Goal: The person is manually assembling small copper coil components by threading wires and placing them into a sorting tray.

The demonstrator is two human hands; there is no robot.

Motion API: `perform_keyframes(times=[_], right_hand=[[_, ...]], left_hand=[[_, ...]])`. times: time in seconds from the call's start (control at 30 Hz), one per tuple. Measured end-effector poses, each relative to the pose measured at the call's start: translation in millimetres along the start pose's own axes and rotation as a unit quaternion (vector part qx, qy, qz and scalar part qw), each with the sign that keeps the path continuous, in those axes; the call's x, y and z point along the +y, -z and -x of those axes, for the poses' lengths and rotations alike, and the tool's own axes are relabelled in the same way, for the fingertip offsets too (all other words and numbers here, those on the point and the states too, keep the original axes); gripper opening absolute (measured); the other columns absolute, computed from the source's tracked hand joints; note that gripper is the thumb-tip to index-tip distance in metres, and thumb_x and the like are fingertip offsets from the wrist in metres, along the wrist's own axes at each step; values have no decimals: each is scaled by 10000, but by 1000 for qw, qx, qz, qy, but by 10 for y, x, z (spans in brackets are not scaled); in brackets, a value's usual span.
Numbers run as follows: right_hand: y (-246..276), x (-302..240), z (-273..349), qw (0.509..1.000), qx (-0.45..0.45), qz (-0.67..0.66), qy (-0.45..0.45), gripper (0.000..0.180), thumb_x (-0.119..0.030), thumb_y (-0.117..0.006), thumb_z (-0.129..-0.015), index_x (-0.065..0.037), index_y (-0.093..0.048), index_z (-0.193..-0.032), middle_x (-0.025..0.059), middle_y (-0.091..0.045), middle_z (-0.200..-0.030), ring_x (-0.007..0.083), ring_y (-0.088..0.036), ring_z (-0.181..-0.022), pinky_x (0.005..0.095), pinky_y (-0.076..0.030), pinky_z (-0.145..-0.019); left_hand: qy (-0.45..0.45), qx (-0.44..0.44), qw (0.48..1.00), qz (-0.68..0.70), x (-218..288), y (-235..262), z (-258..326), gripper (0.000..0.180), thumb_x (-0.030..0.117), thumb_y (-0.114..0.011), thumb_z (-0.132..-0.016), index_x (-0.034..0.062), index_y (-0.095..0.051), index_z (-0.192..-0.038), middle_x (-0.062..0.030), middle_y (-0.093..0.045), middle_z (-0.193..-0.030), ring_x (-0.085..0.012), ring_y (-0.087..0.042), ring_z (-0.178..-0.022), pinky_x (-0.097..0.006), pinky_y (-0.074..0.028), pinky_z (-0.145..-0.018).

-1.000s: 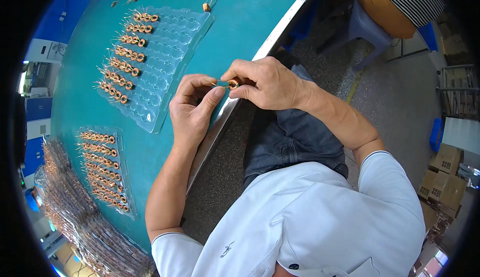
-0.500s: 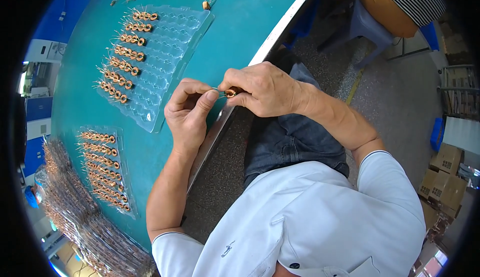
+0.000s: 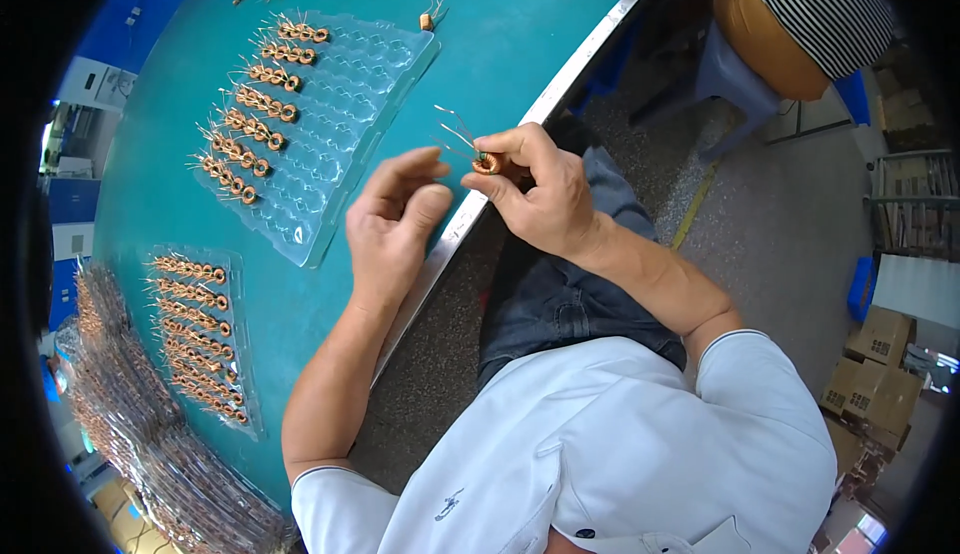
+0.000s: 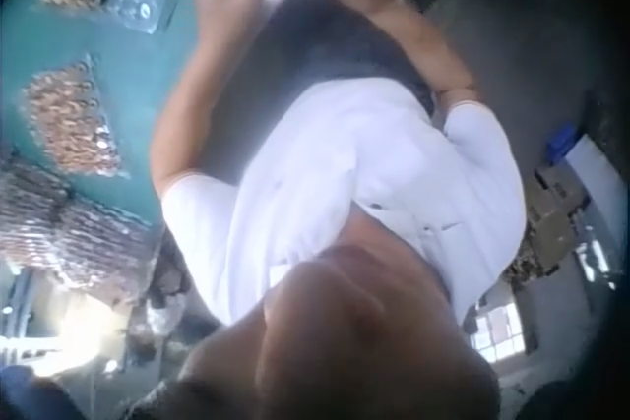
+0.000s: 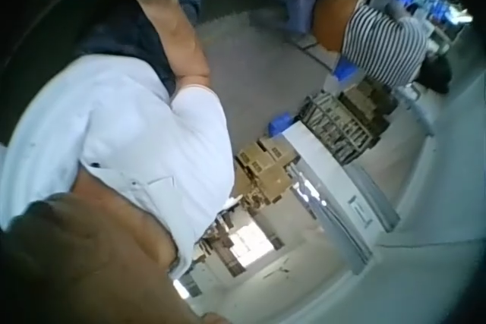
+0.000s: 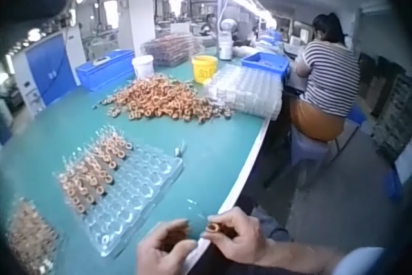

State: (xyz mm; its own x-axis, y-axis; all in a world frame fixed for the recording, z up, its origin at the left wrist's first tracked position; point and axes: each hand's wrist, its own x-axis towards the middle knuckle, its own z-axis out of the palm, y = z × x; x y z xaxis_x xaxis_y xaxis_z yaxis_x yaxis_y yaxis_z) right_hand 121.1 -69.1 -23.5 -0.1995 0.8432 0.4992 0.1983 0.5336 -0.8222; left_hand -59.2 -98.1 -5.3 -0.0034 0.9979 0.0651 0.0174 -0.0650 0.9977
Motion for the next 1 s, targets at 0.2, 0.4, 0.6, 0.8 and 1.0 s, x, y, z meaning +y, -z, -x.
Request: perform_keyframes(times=[0.2, 0.4, 0.6, 0.8, 1.0], right_hand=[[-137, -75, -33, 991, -41, 64, 113, 331, -5, -746, -801, -24, -586, -1090, 99, -690, -889, 179, -692, -719, 273, -545, -606], [127, -175, -188, 993, -113, -11, -20, 255, -77, -673, -897, 0, -637, -1138, 84, -660, -977, 115, -627, -755, 215, -491, -615], [238, -227, -522, 935, -237, -196, -178, 268, -155, -673, -917, 24, -646, -1114, 61, -620, -946, 82, -563, -727, 207, -471, -621], [226, -88, -597, 896, -260, -309, -182, 185, -152, -730, -868, 1, -660, -944, 62, -616, -901, 86, -544, -683, 203, -456, -593], [18, -11, -393, 932, -140, -317, -108, 145, -92, -734, -858, -9, -618, -886, 65, -597, -864, 85, -532, -670, 211, -441, -581]], left_hand=[[-96, -39, 995, 9, -104, -9, -64, 317, 174, -739, -867, -12, -649, -1107, -104, -658, -1074, -154, -649, -861, -282, -521, -761], [-3, -38, 991, 131, -120, 18, -17, 222, 146, -708, -901, -3, -630, -1045, -56, -684, -980, -96, -635, -858, -262, -515, -756], [7, -96, 992, 85, -85, 49, -7, 204, 151, -719, -893, 5, -634, -1008, -25, -676, -851, -79, -623, -783, -247, -499, -705], [33, -143, 986, 80, -83, 116, -27, 191, 166, -733, -881, 18, -645, -964, -22, -677, -829, -75, -614, -764, -248, -489, -693], [31, -162, 985, 49, -41, 165, -54, 178, 158, -742, -870, 21, -639, -919, -18, -670, -795, -73, -601, -743, -253, -485, -677]])
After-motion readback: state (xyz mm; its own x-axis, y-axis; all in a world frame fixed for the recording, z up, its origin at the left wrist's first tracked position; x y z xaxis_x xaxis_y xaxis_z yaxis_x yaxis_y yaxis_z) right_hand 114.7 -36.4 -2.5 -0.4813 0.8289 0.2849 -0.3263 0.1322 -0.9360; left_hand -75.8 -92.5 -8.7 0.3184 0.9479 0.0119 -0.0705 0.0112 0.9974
